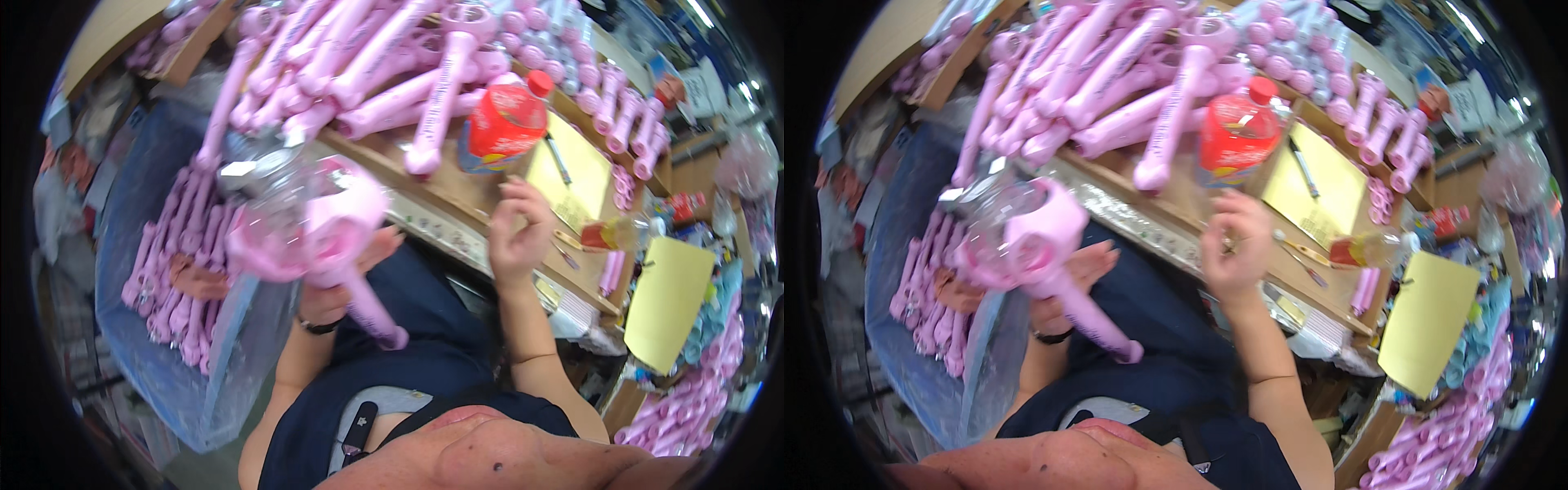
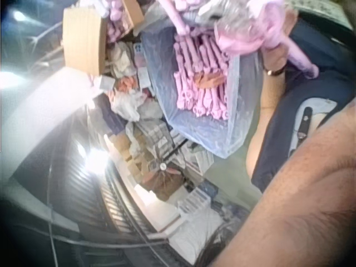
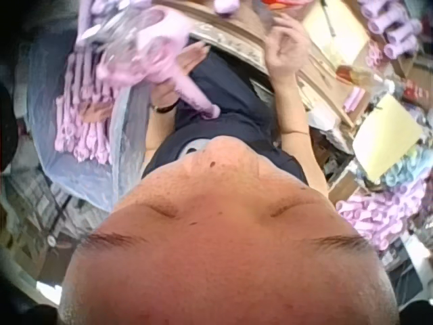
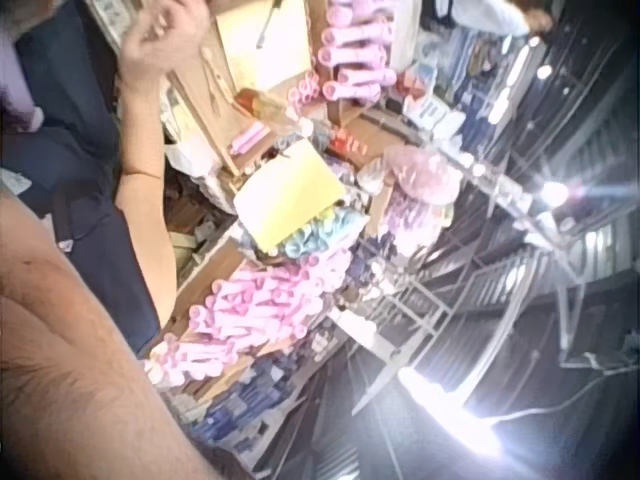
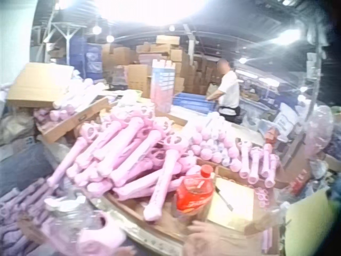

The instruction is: The person assembles pink plastic fan sticks by attaching clear plastic heads, wiping them with a cloth, and using a screwdriver to tighten components. They then apply small stickers to the handles and place the finished items on a table.

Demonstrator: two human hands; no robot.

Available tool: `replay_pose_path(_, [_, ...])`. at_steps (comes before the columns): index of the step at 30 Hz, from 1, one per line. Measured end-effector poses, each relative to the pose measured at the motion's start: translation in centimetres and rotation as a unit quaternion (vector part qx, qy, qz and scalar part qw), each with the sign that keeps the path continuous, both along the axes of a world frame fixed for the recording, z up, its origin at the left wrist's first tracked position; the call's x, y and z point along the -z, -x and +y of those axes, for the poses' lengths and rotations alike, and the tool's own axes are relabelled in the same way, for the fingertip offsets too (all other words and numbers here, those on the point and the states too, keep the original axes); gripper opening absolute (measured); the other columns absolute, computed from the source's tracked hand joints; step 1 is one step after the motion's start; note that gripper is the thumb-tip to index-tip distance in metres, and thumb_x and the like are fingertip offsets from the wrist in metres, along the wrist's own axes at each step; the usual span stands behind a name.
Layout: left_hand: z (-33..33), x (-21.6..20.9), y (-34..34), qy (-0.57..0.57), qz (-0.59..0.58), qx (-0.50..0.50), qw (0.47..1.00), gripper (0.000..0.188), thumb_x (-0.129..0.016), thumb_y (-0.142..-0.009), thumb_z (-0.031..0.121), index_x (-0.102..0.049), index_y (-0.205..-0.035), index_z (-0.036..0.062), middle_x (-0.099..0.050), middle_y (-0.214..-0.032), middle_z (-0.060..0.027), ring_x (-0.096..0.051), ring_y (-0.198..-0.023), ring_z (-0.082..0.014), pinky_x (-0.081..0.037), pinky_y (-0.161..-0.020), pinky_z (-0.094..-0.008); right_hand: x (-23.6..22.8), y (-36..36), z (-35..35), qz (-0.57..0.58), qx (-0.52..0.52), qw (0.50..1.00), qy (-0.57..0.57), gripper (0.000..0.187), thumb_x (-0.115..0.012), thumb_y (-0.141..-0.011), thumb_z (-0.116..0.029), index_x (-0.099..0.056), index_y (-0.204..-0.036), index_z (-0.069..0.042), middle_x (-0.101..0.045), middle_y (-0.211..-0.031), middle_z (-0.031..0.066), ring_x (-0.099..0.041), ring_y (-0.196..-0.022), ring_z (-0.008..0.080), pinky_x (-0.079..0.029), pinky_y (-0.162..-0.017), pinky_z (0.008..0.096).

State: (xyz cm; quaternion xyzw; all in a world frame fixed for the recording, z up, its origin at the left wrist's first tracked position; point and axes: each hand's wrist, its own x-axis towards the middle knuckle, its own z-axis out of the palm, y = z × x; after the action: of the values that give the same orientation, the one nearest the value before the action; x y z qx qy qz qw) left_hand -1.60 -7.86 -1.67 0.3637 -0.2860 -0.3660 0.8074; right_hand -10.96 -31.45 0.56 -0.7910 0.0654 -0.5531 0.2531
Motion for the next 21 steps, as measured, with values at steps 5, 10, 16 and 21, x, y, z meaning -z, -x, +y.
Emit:
replay_pose_path(5, [-0.8, -1.4, 0.3, -0.014, 0.025, -0.021, 0.999, 0.098, -0.064, -0.070, 0.045, -0.025, -0.139, -0.0120, -0.031, -0.145, -0.0252, -0.034, -0.134, -0.0324, -0.021, -0.113, -0.0406, -0.1, -3.7, 7.9, 0.028, -0.155, 0.985, 0.069, 0.026, -0.072, -0.067, -0.003, -0.056, -0.087, -0.008, -0.063, -0.095, 0.0088, -0.062, -0.092, 0.0287, -0.047, -0.080, 0.0385])
replay_pose_path(10, [0.9, -1.4, -0.3, -0.015, 0.024, -0.011, 1.000, 0.095, -0.060, -0.072, 0.045, -0.022, -0.143, -0.0045, -0.030, -0.145, -0.0245, -0.033, -0.134, -0.0315, -0.021, -0.113, -0.0414, -1.7, -3.7, 8.1, 0.086, -0.240, 0.967, 0.022, 0.030, -0.073, -0.071, -0.025, -0.061, -0.093, -0.009, -0.062, -0.099, 0.0101, -0.057, -0.100, 0.0311, -0.042, -0.088, 0.0426])
replay_pose_path(16, [1.2, -0.3, -0.4, 0.039, 0.029, -0.011, 0.999, 0.076, -0.060, -0.080, 0.036, -0.027, -0.143, 0.0120, -0.027, -0.145, -0.0293, -0.030, -0.133, -0.0432, -0.020, -0.111, -0.0542, -3.8, -5.8, 5.1, 0.287, -0.329, 0.891, -0.124, 0.024, -0.072, -0.076, -0.017, -0.063, -0.094, -0.005, -0.055, -0.116, 0.0152, -0.051, -0.111, 0.0310, -0.039, -0.095, 0.0386])
replay_pose_path(21, [1.7, 0.1, -0.8, 0.068, 0.039, -0.085, 0.993, 0.068, -0.059, -0.087, 0.041, -0.029, -0.142, 0.0120, -0.027, -0.145, -0.0295, -0.033, -0.132, -0.0429, -0.022, -0.111, -0.0535, -3.3, -4.8, 5.3, 0.180, -0.286, 0.879, -0.336, 0.010, -0.065, -0.081, -0.005, -0.061, -0.088, 0.000, -0.059, -0.112, 0.0108, -0.055, -0.103, 0.0185, -0.041, -0.090, 0.0308])
